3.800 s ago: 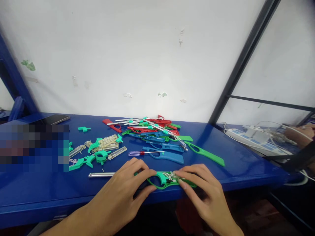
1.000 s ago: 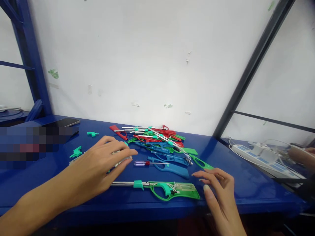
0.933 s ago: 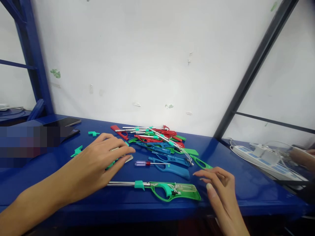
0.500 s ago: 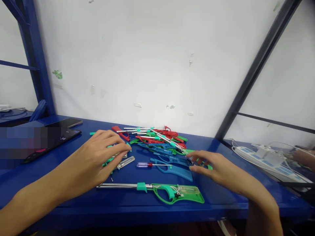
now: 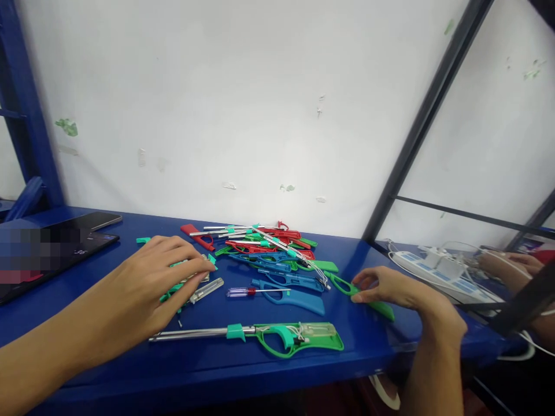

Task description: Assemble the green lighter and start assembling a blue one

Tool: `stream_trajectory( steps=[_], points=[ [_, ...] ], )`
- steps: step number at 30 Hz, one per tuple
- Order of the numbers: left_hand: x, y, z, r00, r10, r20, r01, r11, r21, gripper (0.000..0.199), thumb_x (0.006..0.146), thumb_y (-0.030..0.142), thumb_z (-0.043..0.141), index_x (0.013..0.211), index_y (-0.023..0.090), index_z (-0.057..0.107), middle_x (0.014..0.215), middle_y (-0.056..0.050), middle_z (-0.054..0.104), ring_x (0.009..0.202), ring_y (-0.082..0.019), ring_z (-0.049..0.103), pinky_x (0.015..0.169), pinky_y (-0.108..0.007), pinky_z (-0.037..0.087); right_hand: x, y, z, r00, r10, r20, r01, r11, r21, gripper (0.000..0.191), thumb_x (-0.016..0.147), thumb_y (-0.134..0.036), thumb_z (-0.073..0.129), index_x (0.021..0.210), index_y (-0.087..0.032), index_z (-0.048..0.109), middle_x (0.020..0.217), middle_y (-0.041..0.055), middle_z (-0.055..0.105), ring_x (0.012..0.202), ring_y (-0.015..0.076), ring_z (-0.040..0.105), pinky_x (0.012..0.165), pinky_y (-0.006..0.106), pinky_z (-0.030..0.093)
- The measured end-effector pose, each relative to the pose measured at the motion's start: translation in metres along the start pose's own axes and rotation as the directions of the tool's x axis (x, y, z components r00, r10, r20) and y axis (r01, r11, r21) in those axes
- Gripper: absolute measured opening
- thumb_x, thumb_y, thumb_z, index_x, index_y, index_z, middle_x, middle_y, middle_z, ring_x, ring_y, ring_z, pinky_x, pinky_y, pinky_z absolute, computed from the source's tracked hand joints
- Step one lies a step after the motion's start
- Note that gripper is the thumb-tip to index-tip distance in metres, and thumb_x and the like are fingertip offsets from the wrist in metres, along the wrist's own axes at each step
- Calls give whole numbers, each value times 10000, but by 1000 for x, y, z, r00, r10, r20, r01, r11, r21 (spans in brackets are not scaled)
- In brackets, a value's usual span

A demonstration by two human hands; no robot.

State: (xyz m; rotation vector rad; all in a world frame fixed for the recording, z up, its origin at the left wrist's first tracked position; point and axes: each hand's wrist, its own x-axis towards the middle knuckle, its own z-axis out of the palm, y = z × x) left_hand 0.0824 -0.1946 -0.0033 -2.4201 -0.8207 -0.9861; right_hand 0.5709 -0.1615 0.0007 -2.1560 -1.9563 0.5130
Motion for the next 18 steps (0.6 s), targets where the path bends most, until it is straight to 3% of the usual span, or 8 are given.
stream_trajectory(
  steps=[9,14,18],
  points=[
    [-1,1,5,999,38,15,-38,999,-8,263,1132,342,497,1131,308,758,1009,15,769,932,-217,675,849,-334,502,6,13,4,999,-5,44,4,1000,31,527,635,-707,817,802,-207,807,813,50,790,770,263,695,675,325,522],
    [0,3,6,996,87,14,-88,996,18,236,1131,310,502,1139,301,738,1011,32,773,925,-199,685,864,-329,491,-23,5,-6,995,-57,-82,62,996,58,586,822,-804,650,886,-222,679,785,53,718,686,215,636,615,306,519],
    [-1,15,12,993,106,-47,-105,994,15,249,1133,244,487,1248,287,704,1079,25,779,981,-183,712,921,-309,510,-61,-33,-10,937,-285,-202,305,950,74,488,999,-717,546,1106,-259,678,839,20,722,756,207,682,743,305,557]
  ],
)
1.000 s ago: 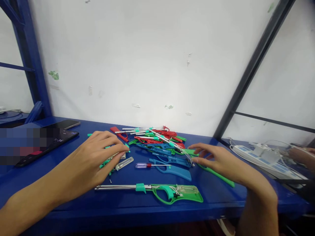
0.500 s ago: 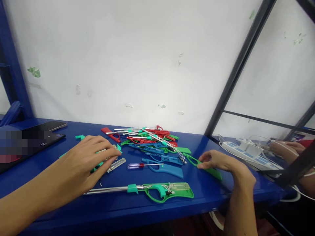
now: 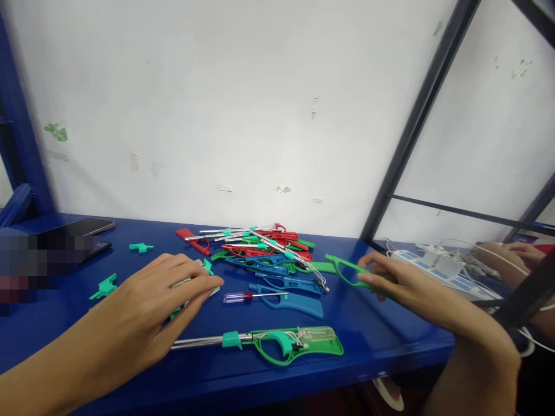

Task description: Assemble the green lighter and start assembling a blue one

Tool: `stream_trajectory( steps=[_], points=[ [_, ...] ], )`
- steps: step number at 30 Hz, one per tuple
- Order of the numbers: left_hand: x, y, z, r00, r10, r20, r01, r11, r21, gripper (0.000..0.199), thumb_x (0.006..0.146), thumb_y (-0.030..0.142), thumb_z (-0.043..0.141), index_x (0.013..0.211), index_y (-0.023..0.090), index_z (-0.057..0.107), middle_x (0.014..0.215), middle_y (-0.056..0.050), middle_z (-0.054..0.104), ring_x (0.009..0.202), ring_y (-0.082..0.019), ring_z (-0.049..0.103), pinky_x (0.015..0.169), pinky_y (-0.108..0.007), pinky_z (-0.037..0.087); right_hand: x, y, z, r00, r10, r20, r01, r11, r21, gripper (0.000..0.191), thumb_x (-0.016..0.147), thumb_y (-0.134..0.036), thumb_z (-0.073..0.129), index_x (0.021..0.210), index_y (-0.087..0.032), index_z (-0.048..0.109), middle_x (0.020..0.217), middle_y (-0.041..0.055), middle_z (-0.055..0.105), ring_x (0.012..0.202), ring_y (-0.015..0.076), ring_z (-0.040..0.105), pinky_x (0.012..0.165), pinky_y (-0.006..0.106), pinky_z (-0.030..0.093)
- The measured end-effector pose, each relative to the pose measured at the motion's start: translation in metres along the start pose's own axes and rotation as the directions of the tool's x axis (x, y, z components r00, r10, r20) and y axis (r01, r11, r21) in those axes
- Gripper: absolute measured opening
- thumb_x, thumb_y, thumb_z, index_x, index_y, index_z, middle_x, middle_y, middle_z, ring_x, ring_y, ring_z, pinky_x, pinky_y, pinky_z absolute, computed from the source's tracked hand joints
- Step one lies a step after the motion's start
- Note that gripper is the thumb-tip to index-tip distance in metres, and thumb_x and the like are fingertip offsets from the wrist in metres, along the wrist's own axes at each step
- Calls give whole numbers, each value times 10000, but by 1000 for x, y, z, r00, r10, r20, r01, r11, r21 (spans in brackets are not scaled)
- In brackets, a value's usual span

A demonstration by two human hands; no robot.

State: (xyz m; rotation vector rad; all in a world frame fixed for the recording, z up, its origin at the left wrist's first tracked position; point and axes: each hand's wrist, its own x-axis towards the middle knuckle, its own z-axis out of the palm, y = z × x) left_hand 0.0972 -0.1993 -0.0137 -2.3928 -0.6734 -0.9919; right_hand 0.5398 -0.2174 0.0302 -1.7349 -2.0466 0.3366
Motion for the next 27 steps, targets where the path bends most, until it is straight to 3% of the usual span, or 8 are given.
stream_trajectory(
  steps=[3,5,7,10,13,17,20,27],
  points=[
    [-5,16,8,999,-46,-27,47,998,43,338,1159,300,486,1471,291,614,1227,-4,770,1151,-209,705,1015,-314,516,-11,-45,7,989,-112,101,109,993,35,437,1047,-679,541,1237,-311,680,953,3,760,751,190,696,760,306,560],
    [-9,28,14,998,-55,-36,57,997,53,397,1167,378,487,1546,289,562,1311,-21,758,1222,-234,693,1091,-346,508,-14,-71,16,970,-202,137,200,979,25,405,1066,-653,540,1279,-347,698,1071,8,787,892,219,733,854,327,565],
    [-10,38,18,997,-63,-40,63,998,-1,426,1155,447,517,1543,278,563,1325,-35,755,1199,-227,708,1098,-341,524,-14,-90,26,944,-287,160,287,958,24,370,1080,-626,544,1276,-366,719,1137,7,800,1046,251,738,937,349,557],
    [-8,46,22,996,-59,-66,53,995,-88,322,1158,345,537,1464,278,614,1189,-12,776,1081,-173,730,1052,-289,541,-13,-106,38,911,-363,196,361,931,45,363,1105,-591,521,1301,-362,724,1186,15,806,1105,263,737,965,370,555],
    [-3,46,23,991,-69,-117,54,990,-127,226,1154,240,547,1353,253,653,1084,8,778,982,-142,726,1003,-265,535,-12,-110,44,901,-377,213,373,926,62,386,1100,-602,536,1345,-367,719,1178,16,808,1096,258,742,964,372,562],
    [5,45,25,987,-81,-138,65,991,-113,181,1158,227,534,1291,212,655,1059,-8,782,956,-156,722,943,-287,542,-11,-103,42,906,-339,254,329,941,81,547,916,-696,774,1365,-386,727,1299,-8,786,1231,280,711,1055,362,555],
    [9,48,30,989,-90,-120,72,987,-144,195,1177,264,484,1228,215,666,996,-3,773,880,-164,716,823,-295,555,-11,-94,38,904,-339,259,327,941,88,574,923,-735,735,1401,-418,726,1422,-14,743,1348,304,662,1135,388,528],
    [8,59,45,996,-79,-33,70,974,-215,385,1202,285,358,1102,216,723,973,-12,774,885,-166,719,827,-310,572,-14,-74,41,928,-238,286,230,971,62,513,949,-694,725,1336,-365,790,1290,38,806,1214,326,724,1092,438,573]
  ],
)
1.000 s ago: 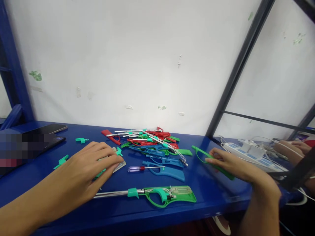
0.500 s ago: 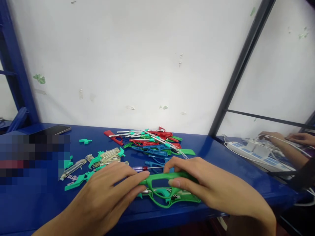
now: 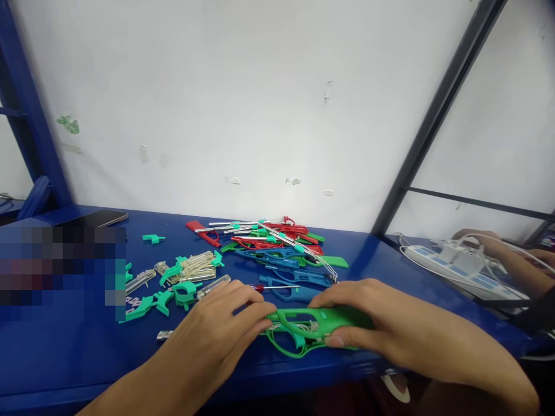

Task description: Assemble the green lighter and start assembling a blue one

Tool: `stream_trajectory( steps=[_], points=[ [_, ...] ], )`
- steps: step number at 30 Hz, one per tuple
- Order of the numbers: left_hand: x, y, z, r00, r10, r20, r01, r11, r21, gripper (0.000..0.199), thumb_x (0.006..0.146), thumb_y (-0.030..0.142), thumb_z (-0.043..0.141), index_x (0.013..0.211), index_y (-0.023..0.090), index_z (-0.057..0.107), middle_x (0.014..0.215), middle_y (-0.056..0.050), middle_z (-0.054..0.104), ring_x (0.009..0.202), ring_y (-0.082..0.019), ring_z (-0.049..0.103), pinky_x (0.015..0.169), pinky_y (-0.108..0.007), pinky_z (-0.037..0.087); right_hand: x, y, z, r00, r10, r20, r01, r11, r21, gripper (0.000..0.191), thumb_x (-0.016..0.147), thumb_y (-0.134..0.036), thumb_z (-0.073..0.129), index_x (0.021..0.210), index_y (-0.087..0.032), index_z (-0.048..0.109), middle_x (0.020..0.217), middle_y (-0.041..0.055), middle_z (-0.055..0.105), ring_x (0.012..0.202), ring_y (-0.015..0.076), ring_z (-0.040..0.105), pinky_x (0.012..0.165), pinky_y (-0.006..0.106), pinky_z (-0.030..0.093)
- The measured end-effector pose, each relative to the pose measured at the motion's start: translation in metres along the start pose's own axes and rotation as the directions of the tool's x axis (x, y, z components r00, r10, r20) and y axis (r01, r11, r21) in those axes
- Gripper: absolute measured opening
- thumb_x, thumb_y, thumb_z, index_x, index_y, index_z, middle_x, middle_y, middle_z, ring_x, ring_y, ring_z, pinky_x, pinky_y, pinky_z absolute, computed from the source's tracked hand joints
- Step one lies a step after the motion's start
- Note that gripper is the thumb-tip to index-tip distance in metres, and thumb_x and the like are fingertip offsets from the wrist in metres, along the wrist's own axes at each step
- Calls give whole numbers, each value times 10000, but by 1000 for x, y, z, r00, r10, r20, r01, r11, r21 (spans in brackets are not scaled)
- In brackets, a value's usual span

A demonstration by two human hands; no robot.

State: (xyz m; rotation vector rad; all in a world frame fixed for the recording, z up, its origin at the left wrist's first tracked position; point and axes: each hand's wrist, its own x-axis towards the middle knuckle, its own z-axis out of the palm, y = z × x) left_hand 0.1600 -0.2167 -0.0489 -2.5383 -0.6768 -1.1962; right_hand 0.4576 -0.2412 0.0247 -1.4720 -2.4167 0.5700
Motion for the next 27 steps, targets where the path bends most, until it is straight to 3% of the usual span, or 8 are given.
stream_trajectory(
  steps=[6,16,20,27],
  points=[
    [-3,-2,5,999,-31,38,30,999,31,352,1186,237,381,1144,224,731,1008,-29,772,875,-191,724,853,-346,577,3,6,13,999,-43,6,43,999,-26,422,996,-605,719,1336,-359,759,1349,31,764,1308,315,672,1144,427,532],
    [-4,5,-1,991,-90,97,99,990,-97,299,1160,195,429,1137,258,720,1021,11,785,913,-179,729,875,-333,548,10,24,38,994,-103,-43,108,985,135,399,958,-587,788,1276,-350,749,1320,17,736,1267,258,661,1152,387,486],
    [-4,6,-2,989,-96,112,107,990,-97,282,1142,176,450,1139,266,717,1041,17,794,943,-182,739,929,-341,541,8,26,45,993,-104,-63,115,970,212,400,957,-583,790,1271,-337,763,1290,35,735,1209,264,683,1111,391,509],
    [-7,5,0,984,-117,135,133,983,-122,258,1098,137,510,1180,267,718,1051,9,778,951,-174,731,931,-315,554,4,27,59,988,-97,-122,123,966,228,406,948,-576,800,1267,-326,777,1308,68,725,1273,307,650,1150,451,497]
  ],
)
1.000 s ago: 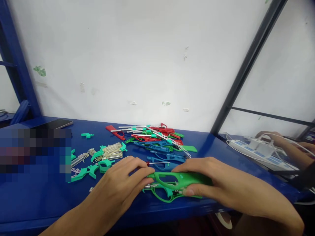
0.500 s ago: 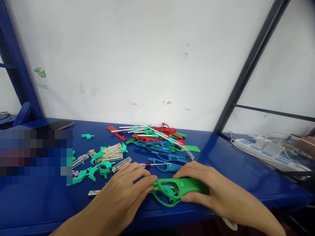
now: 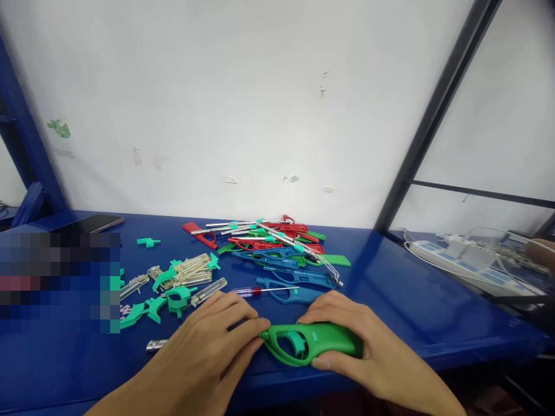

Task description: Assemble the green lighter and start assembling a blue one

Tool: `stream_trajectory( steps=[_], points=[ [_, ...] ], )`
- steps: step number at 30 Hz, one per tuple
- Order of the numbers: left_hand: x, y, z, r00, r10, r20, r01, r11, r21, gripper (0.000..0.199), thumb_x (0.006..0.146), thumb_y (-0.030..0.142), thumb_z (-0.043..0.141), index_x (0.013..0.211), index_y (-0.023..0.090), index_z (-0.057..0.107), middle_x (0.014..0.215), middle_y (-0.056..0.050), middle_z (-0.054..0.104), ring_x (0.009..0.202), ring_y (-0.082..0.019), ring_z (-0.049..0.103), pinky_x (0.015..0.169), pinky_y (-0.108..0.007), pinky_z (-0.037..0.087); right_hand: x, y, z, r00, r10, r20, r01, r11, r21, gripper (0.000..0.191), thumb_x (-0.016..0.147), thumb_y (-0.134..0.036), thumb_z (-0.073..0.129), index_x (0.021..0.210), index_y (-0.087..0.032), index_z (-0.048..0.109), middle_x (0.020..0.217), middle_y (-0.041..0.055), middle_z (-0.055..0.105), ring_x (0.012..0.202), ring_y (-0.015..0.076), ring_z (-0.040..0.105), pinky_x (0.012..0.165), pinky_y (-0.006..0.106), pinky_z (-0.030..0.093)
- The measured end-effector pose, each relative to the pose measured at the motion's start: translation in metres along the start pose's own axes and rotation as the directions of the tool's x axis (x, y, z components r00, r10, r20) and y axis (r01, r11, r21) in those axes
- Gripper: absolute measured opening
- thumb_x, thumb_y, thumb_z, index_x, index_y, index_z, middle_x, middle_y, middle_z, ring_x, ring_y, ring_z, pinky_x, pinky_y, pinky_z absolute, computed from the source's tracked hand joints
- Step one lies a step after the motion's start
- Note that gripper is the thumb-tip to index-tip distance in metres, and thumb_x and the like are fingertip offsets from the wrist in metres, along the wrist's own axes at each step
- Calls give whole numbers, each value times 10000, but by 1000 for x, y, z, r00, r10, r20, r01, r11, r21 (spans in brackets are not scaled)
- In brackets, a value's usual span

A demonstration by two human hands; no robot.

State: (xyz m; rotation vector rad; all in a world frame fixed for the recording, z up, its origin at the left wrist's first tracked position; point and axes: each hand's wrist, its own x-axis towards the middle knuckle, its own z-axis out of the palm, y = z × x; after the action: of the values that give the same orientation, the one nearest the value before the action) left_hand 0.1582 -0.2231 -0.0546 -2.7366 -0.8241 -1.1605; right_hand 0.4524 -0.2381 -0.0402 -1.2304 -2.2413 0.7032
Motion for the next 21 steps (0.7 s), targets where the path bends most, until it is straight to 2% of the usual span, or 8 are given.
stream_trajectory(
  steps=[9,21],
  points=[
    [-2,-1,0,1000,6,16,-6,1000,9,234,1068,113,524,1116,274,686,1035,11,765,932,-179,726,902,-315,548,-1,-5,3,998,56,-14,-56,997,-43,391,950,-568,800,1289,-374,778,1336,41,711,1286,300,642,1175,443,469],
    [-1,-1,-2,1000,4,15,-4,1000,-7,240,1026,70,549,1067,272,671,1010,32,755,913,-170,710,925,-310,512,-1,-6,4,999,49,-6,-49,995,-89,372,959,-558,796,1289,-387,770,1325,25,711,1271,284,640,1167,419,470]
  ],
)
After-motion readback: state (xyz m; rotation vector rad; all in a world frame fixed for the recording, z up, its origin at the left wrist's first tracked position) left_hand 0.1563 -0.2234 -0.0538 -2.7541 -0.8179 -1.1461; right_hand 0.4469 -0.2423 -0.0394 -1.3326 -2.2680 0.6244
